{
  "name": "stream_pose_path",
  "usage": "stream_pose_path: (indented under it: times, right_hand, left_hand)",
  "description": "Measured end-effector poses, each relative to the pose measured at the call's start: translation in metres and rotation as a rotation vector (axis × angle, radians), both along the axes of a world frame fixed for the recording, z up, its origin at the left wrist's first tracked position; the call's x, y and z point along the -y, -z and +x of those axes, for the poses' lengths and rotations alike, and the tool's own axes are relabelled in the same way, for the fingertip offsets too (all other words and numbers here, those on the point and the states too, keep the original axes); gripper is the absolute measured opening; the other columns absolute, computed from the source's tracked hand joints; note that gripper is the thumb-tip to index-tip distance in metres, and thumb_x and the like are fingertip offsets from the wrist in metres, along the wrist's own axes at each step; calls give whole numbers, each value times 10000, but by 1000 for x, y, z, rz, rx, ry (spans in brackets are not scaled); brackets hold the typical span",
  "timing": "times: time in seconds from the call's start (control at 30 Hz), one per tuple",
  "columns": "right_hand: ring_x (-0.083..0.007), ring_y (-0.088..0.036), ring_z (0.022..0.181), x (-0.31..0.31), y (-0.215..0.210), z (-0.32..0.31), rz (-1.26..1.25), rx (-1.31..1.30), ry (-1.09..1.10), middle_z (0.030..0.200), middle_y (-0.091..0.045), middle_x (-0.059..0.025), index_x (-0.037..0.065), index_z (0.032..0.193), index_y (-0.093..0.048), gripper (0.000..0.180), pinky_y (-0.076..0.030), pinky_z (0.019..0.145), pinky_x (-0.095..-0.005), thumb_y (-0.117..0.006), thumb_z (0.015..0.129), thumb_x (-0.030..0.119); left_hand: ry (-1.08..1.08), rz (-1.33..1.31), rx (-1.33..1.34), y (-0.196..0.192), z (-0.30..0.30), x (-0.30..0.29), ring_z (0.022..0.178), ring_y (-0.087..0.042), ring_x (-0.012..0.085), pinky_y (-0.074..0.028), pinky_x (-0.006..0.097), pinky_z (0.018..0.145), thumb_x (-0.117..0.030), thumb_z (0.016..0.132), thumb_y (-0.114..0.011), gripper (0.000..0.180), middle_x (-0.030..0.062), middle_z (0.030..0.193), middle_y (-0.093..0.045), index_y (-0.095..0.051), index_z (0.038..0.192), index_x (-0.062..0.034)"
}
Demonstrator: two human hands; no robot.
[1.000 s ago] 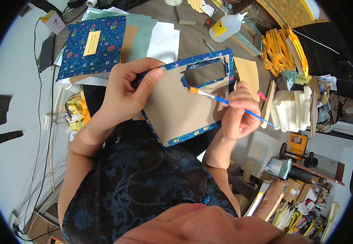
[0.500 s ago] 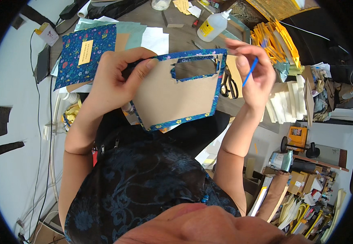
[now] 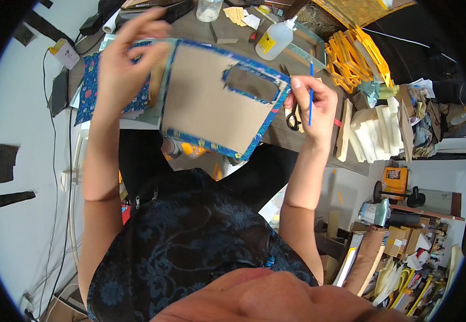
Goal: The person assembles a small fabric pouch by applying glue to a cardboard insert and attaching a rectangular label. They use a brush to spread the adhesive and press the label into place, then inspect the finished pouch.
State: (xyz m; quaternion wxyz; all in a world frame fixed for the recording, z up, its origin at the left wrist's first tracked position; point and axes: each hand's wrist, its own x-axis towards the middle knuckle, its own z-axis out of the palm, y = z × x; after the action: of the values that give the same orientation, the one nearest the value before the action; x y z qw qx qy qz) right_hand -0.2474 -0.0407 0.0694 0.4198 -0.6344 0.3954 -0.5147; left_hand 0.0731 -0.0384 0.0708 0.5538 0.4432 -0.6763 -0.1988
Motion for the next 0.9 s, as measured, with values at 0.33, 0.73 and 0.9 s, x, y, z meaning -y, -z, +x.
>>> stream_pose_path:
  times: [0.33,0.73,0.9]
  right_hand:
    - [-136,-587,578,-39,63,48,-114,551,308,711,-633,-101,-38,895,-616,196,-485,562,-253,-560,948,142]
    - [-151,-568,602,-73,20,21,-535,150,201,836,-589,-136,-31,1002,-633,431,-448,511,-233,-526,951,383]
    - [-172,-621,614,-64,25,27,-617,186,210,787,-629,-142,-36,920,-651,204,-509,558,-252,-656,888,166]
  left_hand:
    - [402,643,-1112,70,-54,-52,1140,-546,240,-450,425,965,-243,848,-679,586,139,1266,-529,-423,1327,-21]
    - [217,597,-933,43,-53,-70,979,-627,212,-526,333,823,-61,834,-682,454,105,1117,-617,-495,1247,-33]
    - [226,602,-928,37,-55,-73,969,-624,207,-522,331,814,-66,832,-698,446,112,1106,-616,-496,1229,-35]
